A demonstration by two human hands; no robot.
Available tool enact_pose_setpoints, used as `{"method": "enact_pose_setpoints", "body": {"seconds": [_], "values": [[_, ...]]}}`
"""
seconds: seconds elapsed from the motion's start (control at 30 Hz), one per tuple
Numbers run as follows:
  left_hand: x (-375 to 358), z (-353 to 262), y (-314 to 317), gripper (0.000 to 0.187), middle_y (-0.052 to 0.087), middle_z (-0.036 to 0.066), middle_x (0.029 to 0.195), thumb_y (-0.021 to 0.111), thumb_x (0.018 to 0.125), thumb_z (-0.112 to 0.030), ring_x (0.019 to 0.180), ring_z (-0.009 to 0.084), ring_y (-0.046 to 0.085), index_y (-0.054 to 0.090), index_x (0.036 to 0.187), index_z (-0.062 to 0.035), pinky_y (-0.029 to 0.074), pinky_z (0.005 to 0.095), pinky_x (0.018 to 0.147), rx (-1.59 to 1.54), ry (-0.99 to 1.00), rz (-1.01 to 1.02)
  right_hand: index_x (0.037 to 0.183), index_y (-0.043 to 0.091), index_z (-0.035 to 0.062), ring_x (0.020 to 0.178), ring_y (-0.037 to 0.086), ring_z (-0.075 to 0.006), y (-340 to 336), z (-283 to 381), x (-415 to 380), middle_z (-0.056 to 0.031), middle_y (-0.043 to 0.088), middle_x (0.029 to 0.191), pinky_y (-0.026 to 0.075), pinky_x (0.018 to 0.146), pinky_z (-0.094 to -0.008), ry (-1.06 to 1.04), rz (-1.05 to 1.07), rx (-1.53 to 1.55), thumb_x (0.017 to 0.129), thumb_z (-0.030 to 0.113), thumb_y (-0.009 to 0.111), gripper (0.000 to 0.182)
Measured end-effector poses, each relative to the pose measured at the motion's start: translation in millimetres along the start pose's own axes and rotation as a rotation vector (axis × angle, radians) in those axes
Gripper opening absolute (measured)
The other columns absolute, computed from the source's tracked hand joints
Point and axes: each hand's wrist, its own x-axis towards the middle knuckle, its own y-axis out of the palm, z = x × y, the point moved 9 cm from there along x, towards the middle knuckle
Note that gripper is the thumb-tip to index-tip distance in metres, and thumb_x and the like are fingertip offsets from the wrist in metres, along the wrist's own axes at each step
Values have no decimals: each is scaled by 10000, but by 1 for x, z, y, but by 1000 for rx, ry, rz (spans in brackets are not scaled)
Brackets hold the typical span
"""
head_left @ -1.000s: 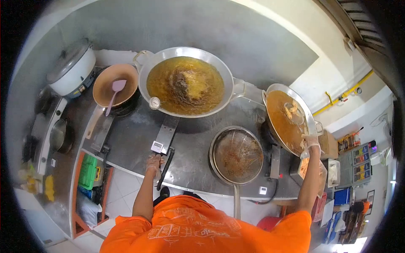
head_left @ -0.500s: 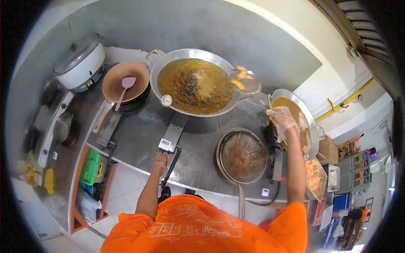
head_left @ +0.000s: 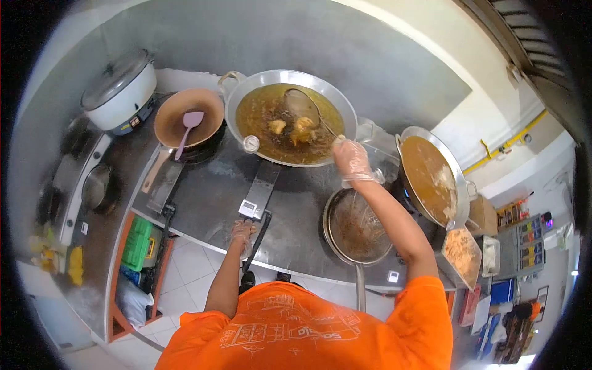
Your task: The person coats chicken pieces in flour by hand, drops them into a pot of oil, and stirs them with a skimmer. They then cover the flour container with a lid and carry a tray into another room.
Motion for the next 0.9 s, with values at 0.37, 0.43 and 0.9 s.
{"method": "enact_pose_setpoints", "body": {"seconds": [0.37, 0.43, 0.9], "values": [[-40, -100, -29, 198, 626, 109, 833, 564, 926, -192, 717, 192, 638, 501, 963, -8, 558, 307, 675, -385, -377, -41, 771, 616, 25, 694, 650, -335, -73, -193, -90, -188, 636, 714, 532, 653, -424, 490, -34, -175, 840, 64, 495, 145], [-40, -97, -25, 203, 621, 105, 842, 567, 927, -201, 737, 195, 635, 514, 952, -7, 555, 315, 693, -503, -401, -37, 794, 625, 30, 713, 652, -336, -84, -246, -138, -189, 639, 729, 532, 665, -430, 553, -25, -302, 841, 75, 494, 146], [-38, -112, -35, 182, 599, 64, 789, 586, 900, -210, 698, 157, 601, 529, 869, -41, 504, 270, 644, -164, -245, -14, 875, 707, 22, 932, 645, -365, 28, -472, -396, -231, 657, 987, 506, 810, -444, 957, 526, -224, 806, 270, 578, 288]]}}
